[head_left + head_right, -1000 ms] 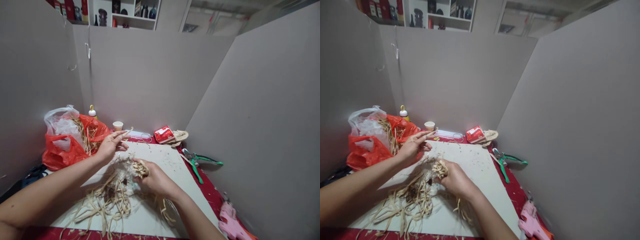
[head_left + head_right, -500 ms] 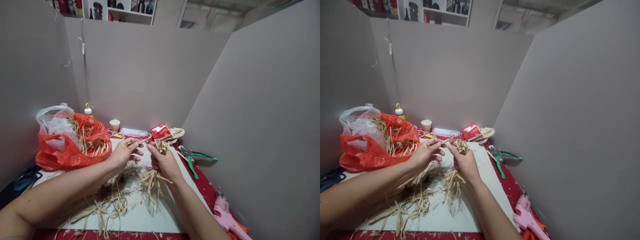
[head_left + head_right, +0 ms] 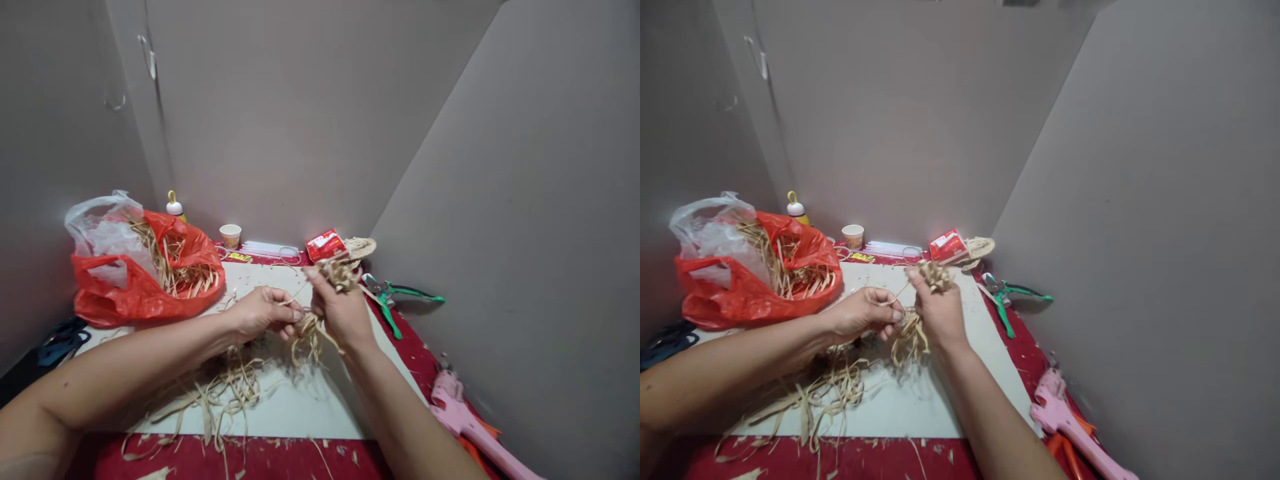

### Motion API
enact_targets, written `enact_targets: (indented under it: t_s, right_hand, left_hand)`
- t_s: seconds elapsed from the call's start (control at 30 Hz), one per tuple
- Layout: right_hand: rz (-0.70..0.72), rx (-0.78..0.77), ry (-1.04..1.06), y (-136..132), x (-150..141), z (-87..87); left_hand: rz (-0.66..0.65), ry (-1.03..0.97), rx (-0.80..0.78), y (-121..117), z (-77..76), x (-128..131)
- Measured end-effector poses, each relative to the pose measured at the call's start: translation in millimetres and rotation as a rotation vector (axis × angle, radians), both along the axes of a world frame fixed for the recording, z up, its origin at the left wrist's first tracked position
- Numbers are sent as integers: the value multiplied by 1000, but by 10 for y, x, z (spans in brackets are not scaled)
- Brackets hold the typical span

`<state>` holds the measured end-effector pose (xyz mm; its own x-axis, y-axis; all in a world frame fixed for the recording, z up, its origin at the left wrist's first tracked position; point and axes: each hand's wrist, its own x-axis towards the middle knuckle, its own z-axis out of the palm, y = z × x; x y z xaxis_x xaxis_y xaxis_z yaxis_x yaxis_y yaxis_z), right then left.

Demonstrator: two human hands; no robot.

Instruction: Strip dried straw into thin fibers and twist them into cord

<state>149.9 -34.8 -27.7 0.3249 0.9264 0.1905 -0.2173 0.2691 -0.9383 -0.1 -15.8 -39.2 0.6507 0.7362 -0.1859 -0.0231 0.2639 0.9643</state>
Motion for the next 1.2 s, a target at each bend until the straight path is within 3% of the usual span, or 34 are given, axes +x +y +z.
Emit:
enact_targets:
  t_s: [0.13,0.2,0.3,0.4,0.5,0.57,0.63,0.8,0.97,1.03,1.13,1.2]
  right_hand:
    - [-229,94,252,17,251,254]
    - [-275,99,322,2,414,389]
    - [-286,157,376,-67,588,533]
    - [-261,206,343,-148,620,594]
    - [-301,200,263,-189,562,600]
    - [-313,194,239,-190,527,586]
    - [-292,185,240,-178,520,561]
    - [-255,152,167,-146,576,499]
    - [-205,156,156,-165,546,517]
    - [-202,143,194,-178,519,536]
    - [-191,124,224,-180,498,545]
    - [-166,117,238,-166,501,534]
  left_hand:
    - [-102,334,303,143,-21,-280]
    - [-150,511,548,129,25,-478]
    - [-216,685,973,-81,38,-734]
    - [-372,735,1196,-335,-137,-885]
    - [-465,712,1277,-334,-397,-947]
    - [-405,730,1284,-180,-499,-944]
    - [-323,750,1259,-6,-492,-901]
    - [-188,533,1065,65,-130,-675]
    - [140,380,860,60,151,-588]
    - [171,360,719,146,205,-648]
    - [105,411,530,258,283,-796]
    - [62,525,524,270,322,-895]
